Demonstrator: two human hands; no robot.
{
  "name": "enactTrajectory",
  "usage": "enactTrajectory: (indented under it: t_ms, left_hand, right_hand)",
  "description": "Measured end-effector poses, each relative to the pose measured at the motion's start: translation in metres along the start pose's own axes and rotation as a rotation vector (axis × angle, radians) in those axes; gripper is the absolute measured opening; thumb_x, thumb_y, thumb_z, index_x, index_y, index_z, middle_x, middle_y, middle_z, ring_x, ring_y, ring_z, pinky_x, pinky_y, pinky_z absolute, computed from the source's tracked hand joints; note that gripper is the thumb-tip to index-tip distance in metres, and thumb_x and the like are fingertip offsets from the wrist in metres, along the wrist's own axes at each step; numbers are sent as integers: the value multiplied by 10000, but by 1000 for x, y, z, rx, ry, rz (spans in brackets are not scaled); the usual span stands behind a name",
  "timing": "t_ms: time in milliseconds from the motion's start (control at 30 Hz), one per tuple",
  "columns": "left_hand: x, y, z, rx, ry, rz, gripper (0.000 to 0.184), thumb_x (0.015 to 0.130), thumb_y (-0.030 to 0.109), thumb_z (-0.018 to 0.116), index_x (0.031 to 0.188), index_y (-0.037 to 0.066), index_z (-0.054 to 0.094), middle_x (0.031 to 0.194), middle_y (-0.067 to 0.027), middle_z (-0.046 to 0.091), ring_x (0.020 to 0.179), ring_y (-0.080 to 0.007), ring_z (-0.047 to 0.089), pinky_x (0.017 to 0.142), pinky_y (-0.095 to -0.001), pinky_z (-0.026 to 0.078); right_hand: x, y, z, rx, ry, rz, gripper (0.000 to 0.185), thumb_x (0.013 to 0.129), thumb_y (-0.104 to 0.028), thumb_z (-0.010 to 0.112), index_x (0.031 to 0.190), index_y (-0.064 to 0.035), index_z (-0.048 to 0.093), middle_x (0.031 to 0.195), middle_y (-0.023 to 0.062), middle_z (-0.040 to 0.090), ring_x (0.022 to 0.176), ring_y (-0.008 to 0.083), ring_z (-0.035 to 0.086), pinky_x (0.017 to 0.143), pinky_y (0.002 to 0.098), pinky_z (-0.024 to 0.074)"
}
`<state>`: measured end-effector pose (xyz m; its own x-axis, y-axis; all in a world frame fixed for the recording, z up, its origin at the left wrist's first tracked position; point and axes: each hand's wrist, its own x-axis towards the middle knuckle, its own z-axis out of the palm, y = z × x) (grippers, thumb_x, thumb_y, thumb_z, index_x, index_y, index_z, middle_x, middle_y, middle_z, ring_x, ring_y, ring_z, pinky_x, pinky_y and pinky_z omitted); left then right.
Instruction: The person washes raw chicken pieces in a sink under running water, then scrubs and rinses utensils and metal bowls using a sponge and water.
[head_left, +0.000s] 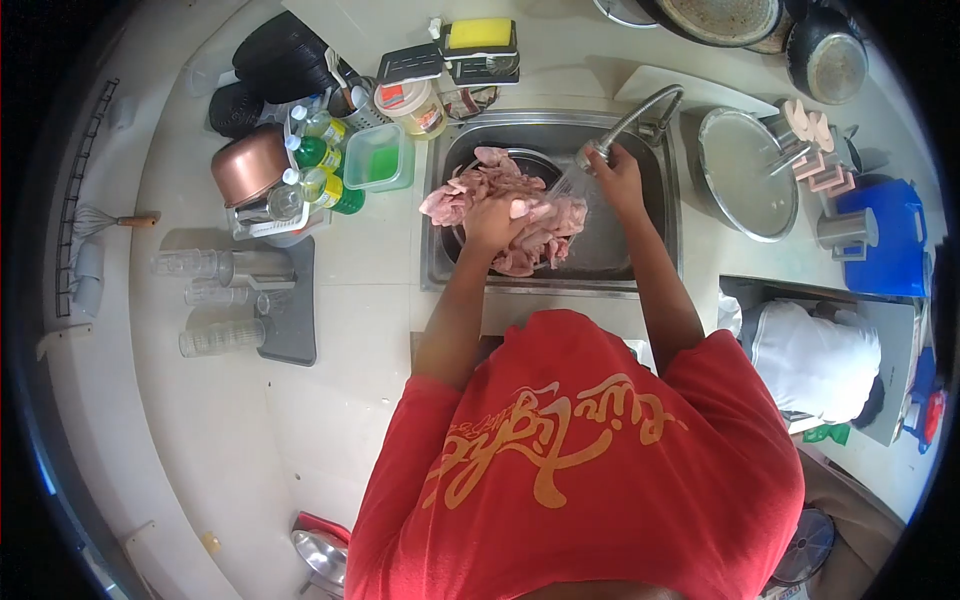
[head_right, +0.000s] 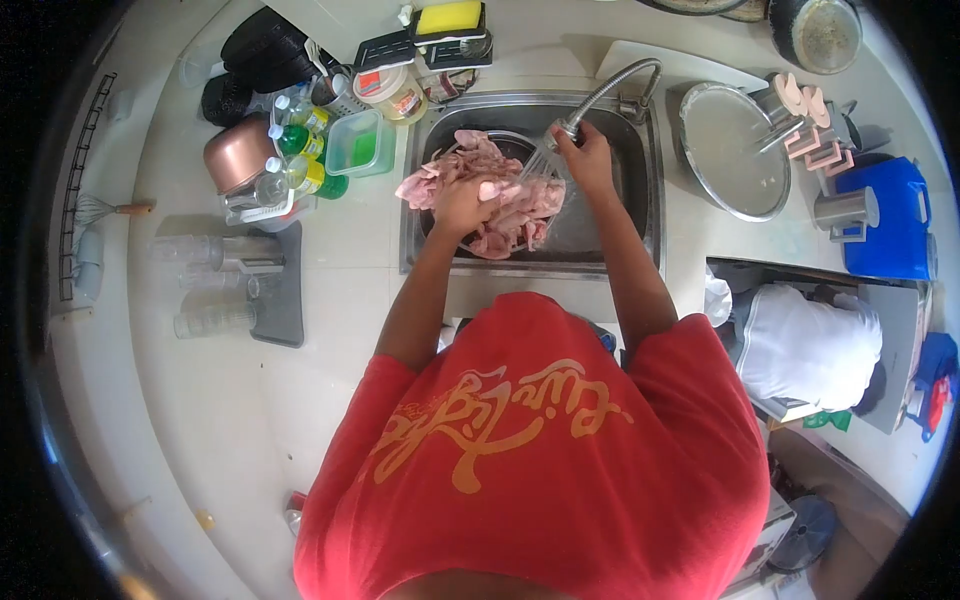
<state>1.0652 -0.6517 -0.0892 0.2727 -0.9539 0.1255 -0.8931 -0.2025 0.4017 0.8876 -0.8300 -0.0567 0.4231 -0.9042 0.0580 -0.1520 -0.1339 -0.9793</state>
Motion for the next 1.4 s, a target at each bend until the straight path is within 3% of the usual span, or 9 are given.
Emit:
enactTrajectory:
  t_ms: [167, 367, 567, 667, 767, 867, 1167, 1267, 1400]
  left_hand:
    - [8, 3, -5, -122, -132, -117, 411, 740, 433, 690, 1061, 177, 706, 952, -116, 704, 899, -314, 647, 971, -441, 374]
    - [5, 14, -18, -168, -52, -66, 430, 718, 435, 708, 1062, 177, 707, 1016, -111, 695, 957, -306, 619, 931, -443, 404]
    - [2, 5, -4, -76, 7, -54, 459, 707, 468, 711, 1063, 180, 705, 1017, -85, 699, 1005, -339, 577, 965, -445, 375]
    - [2, -1, 3, -163, 12, -40, 471, 704, 479, 715, 1061, 173, 703, 1018, -83, 700, 1025, -344, 570, 980, -448, 361]
    - [-1, 3, 0, -21, 96, -7, 472, 710, 466, 713, 1074, 167, 696, 1030, -92, 697, 1038, -330, 581, 980, -449, 357]
    - [0, 1, 3, -20, -3, -73, 479, 715, 458, 713, 1096, 168, 686, 1048, -97, 693, 1044, -320, 587, 988, -455, 346]
    - [0, 3, 0, -47, 40, -66, 442, 718, 363, 720, 1110, 167, 663, 1009, -108, 681, 1032, -354, 572, 898, -446, 434]
    - [-2, 2, 1, -45, 46, -54, 433, 705, 330, 726, 1099, 165, 663, 1027, -106, 675, 1038, -353, 569, 904, -448, 429]
    - [-2, 9, -9, -25, 64, -45, 444, 686, 307, 737, 1101, 166, 663, 1067, -96, 667, 1071, -343, 555, 941, -456, 397]
  right_hand:
    - [-11, 20, 22, 398, 59, 108, 380, 916, -346, 649, 1011, 21, 626, 792, -1, 609, 692, 51, 566, 613, 228, 483]
    - [-34, 71, 47, 384, -86, 2, 386, 927, -330, 619, 1123, 2, 596, 993, 99, 637, 976, 192, 591, 880, 356, 458]
    - [-79, 118, 63, -410, -187, -508, 531, 772, -228, 730, 1220, -14, 545, 1216, 212, 529, 1162, 374, 488, 1004, 453, 367]
    - [-73, 110, 61, -502, -269, -467, 549, 776, -210, 746, 1239, -14, 525, 1140, 162, 581, 1086, 295, 553, 948, 404, 419]
    - [-59, 143, 60, 375, -414, 75, 478, 812, -193, 736, 1204, -9, 534, 1027, 95, 608, 929, 183, 588, 815, 320, 472]
    - [-45, 85, 42, 547, -48, 0, 342, 854, -196, 713, 1099, -2, 573, 888, 34, 616, 782, 86, 563, 684, 243, 468]
    - [-10, -4, 44, 118, 50, -40, 284, 898, -237, 670, 898, 27, 565, 635, 18, 595, 580, 139, 578, 568, 297, 460]
    - [-8, -7, 45, -174, -59, 15, 405, 905, -233, 640, 1137, 77, 521, 905, 171, 651, 797, 292, 653, 683, 381, 508]
    - [-38, -5, 69, -256, 206, -443, 740, 910, -253, 608, 1429, 88, 206, 1387, 339, 329, 1235, 448, 437, 960, 437, 400]
